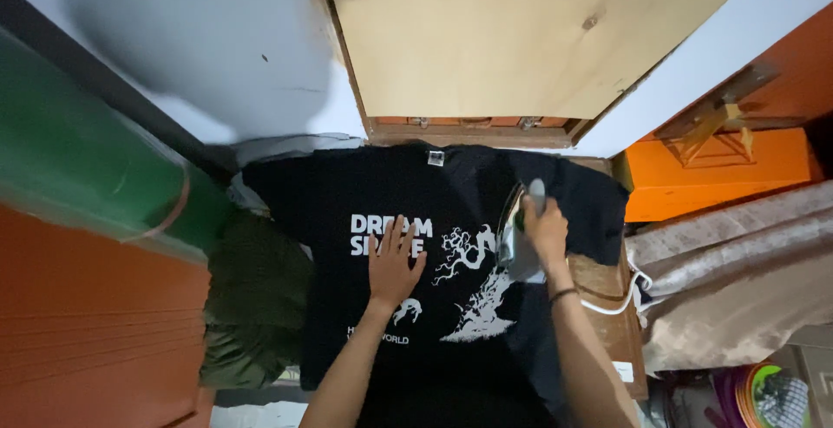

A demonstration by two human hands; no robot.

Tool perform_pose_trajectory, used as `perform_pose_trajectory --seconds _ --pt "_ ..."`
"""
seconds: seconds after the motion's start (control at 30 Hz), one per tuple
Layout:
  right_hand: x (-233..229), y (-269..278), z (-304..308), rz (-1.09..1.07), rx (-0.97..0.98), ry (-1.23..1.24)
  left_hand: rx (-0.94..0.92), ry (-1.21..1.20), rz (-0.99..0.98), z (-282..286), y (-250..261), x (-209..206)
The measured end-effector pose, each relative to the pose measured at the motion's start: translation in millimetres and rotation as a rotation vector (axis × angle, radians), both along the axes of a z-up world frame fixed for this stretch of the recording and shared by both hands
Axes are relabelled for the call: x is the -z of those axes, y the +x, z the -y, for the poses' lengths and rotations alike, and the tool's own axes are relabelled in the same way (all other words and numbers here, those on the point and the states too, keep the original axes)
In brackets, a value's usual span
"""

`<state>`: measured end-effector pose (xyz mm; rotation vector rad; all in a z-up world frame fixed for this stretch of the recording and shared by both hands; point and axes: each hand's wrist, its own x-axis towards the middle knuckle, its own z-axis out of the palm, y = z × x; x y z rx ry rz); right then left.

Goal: The person is ironing a black t-shirt on a table.

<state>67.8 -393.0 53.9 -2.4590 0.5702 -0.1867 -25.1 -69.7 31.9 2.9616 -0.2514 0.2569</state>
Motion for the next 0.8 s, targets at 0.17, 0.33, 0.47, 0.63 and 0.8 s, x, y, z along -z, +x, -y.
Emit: perform_pose_trajectory --seconds 0.17,0.33,0.47,0.63,0.8 --pt "1 52 9 0.029 -0.012 0.001 0.012 -0.049 0.037 0 -3 5" --pt "-3 43 -3 0.063 -0.009 0.059 0.017 -0.079 -0.018 -2 -2 -4" --pt "-6 4 -27 -0.06 -0.042 0.034 0.005 -0.091 -0.048 0 2 0" --pt "-14 23 -30 -0.04 -0.098 0.063 0.023 -0.059 0.064 -2 0 2" --pt "6 73 -19 -0.025 -0.081 -0.028 0.006 0.026 0.08 -3 -1 -1"
